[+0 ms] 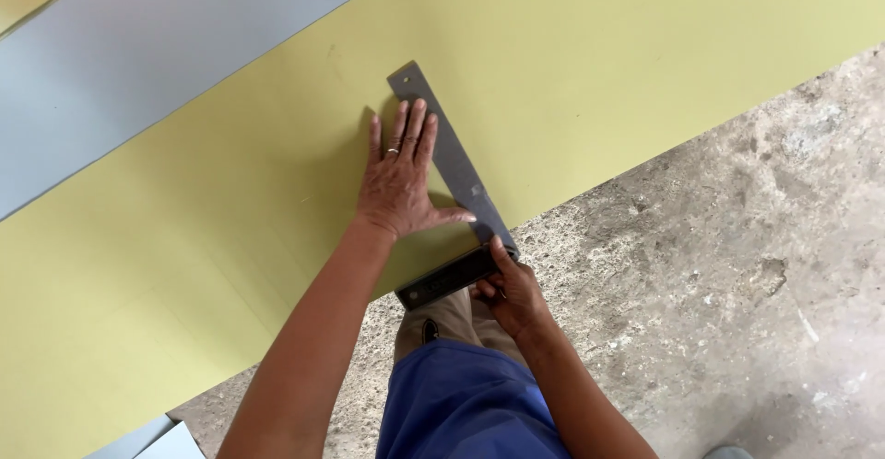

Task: Marking and cutting sheets of yellow material using a square tool and a utility knife.

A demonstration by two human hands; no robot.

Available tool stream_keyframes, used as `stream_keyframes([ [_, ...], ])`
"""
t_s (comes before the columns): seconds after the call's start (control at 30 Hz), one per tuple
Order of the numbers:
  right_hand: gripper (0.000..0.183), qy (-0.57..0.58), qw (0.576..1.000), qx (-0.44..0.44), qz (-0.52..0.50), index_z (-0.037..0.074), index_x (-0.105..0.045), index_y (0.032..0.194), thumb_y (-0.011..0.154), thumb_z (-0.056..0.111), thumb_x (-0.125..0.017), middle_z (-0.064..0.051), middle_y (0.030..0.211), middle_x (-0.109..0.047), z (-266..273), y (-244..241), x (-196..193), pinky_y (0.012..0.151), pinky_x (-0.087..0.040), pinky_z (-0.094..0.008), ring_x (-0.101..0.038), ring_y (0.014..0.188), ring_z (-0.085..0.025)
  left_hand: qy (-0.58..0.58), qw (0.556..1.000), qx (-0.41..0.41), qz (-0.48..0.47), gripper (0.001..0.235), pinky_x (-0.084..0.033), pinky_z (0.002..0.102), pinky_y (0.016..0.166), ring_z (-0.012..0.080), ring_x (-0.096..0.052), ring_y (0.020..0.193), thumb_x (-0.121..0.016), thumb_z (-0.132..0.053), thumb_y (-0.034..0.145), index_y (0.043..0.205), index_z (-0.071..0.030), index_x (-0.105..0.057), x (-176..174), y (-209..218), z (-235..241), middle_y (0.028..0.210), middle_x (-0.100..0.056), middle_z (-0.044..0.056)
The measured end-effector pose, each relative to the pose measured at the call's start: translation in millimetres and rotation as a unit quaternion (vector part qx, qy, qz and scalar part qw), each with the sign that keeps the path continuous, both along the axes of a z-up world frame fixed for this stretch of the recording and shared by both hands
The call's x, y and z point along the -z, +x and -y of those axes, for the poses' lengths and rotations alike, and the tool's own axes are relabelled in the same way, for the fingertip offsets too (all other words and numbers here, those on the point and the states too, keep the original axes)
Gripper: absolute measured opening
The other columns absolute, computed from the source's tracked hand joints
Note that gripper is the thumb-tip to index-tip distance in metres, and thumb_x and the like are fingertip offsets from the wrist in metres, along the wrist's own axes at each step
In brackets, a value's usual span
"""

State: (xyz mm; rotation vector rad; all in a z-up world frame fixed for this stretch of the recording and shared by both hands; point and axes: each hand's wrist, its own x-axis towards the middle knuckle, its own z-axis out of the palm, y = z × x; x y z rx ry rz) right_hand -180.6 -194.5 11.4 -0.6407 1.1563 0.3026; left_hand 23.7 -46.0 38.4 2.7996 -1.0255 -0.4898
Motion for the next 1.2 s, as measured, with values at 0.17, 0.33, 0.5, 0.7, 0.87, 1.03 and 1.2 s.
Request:
stream_keyframes([
  [0.17,0.043,0.003,0.999,0.03,0.017,0.008,-0.056,0.081,0.092,0.048,-0.07,0.002,0.059,-0.038,8,4,-3,0.061,-0.051,-0.041,-0.041,0.05,-0.014,-0.008,1.0,-0.003,0.003,0.156,0.008,0.06,0.124,0.0297,0.002,0.159,-0.054,-0.103,0.052,0.163,-0.002,-0.014,2,2,12,0.172,-0.004,0.015],
  [0.33,0.044,0.014,0.999,0.048,0.018,0.01,-0.054,0.077,0.093,0.048,-0.071,0.003,0.056,-0.036,12,1,3,0.06,-0.05,-0.041,-0.041,0.048,-0.014,-0.032,0.999,-0.006,0.002,0.156,0.008,0.064,0.123,0.0286,0.001,0.159,-0.054,-0.104,0.05,0.163,-0.003,-0.015,8,3,15,0.172,-0.004,0.013],
  [0.5,0.038,0.013,0.999,0.023,0.02,0.009,-0.058,0.081,0.093,0.042,-0.072,0.003,0.057,-0.038,13,6,-3,0.06,-0.048,-0.039,-0.041,0.049,-0.014,-0.043,0.999,-0.002,0.019,0.158,0.007,0.066,0.123,0.0297,0.001,0.159,-0.053,-0.105,0.052,0.163,0.002,-0.018,15,1,11,0.172,-0.007,0.016],
  [0.7,0.035,0.022,0.999,0.025,0.033,0.009,-0.059,0.086,0.092,0.04,-0.072,0.004,0.057,-0.038,12,4,1,0.061,-0.049,-0.038,-0.042,0.049,-0.013,-0.07,0.997,0.001,0.038,0.159,0.006,0.065,0.125,0.0305,0.001,0.16,-0.052,-0.105,0.052,0.162,0.005,-0.021,20,2,11,0.172,-0.008,0.019],
  [0.87,0.038,0.034,0.998,0.03,0.041,0.011,-0.055,0.082,0.093,0.043,-0.073,0.004,0.056,-0.037,13,0,9,0.062,-0.051,-0.039,-0.042,0.049,-0.013,-0.059,0.998,0.002,0.037,0.158,0.007,0.065,0.124,0.0304,0.001,0.16,-0.051,-0.106,0.053,0.162,0.005,-0.02,19,1,10,0.172,-0.007,0.018],
  [1.03,0.039,0.026,0.999,0.028,0.031,0.011,-0.054,0.08,0.094,0.044,-0.072,0.004,0.056,-0.036,13,4,2,0.062,-0.053,-0.04,-0.043,0.049,-0.013,-0.04,0.999,0.005,0.029,0.159,0.008,0.065,0.124,0.03,0.002,0.159,-0.051,-0.106,0.053,0.163,0.003,-0.017,16,2,13,0.172,-0.006,0.018],
  [1.2,0.041,-0.018,1.0,-0.011,-0.009,0.014,-0.057,0.09,0.099,0.053,-0.061,0.007,0.054,-0.029,35,-34,-13,0.039,-0.038,-0.032,-0.032,0.042,-0.009,-0.02,1.0,0.004,0.016,0.158,0.008,0.064,0.123,0.0296,0.004,0.159,-0.05,-0.105,0.052,0.163,0.002,-0.015,5,5,16,0.172,-0.004,0.016],
])
